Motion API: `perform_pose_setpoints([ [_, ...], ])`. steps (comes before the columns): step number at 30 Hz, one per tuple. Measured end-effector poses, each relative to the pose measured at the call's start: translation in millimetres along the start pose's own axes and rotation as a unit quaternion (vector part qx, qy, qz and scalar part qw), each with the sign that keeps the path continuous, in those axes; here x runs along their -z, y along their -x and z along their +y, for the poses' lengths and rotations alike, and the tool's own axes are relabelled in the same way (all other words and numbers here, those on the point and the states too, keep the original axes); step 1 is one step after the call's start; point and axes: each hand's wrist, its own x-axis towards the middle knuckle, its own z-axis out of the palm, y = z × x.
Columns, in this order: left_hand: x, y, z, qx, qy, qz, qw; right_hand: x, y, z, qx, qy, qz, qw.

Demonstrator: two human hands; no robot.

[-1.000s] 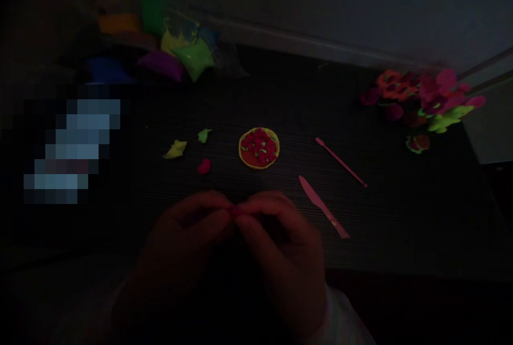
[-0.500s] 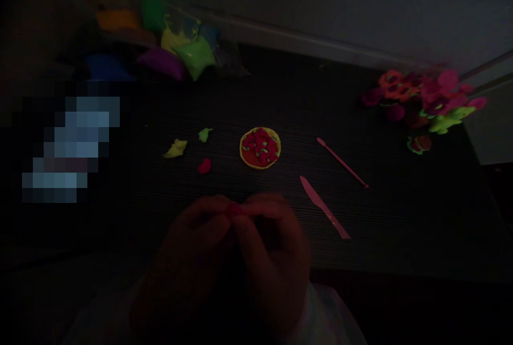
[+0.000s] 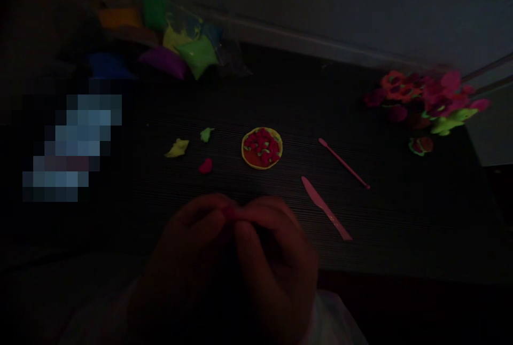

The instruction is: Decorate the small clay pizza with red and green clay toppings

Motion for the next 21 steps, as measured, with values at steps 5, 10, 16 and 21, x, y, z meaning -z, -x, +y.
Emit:
perform_pose_setpoints([
  [5,4.5,-0.7,2.1,-0.051,-0.098,-0.012,0.994,8.7,-2.8,-7.4,-0.013,0.008,-0.008,1.000],
  [10,5.0,1.1,2.9,-0.048,-0.086,-0.047,0.994,8.7,-5.8,-6.2,-0.077,-0.061,-0.032,0.995],
  [16,2.6,0.6,2.7,0.002,-0.046,-0.056,0.997,4.1,-7.2,0.1,-0.128,-0.165,-0.050,0.977],
  [21,3.3,0.3,2.1,0.003,-0.041,-0.060,0.997,0.8,-6.8,2.3,-0.134,-0.190,-0.023,0.972],
])
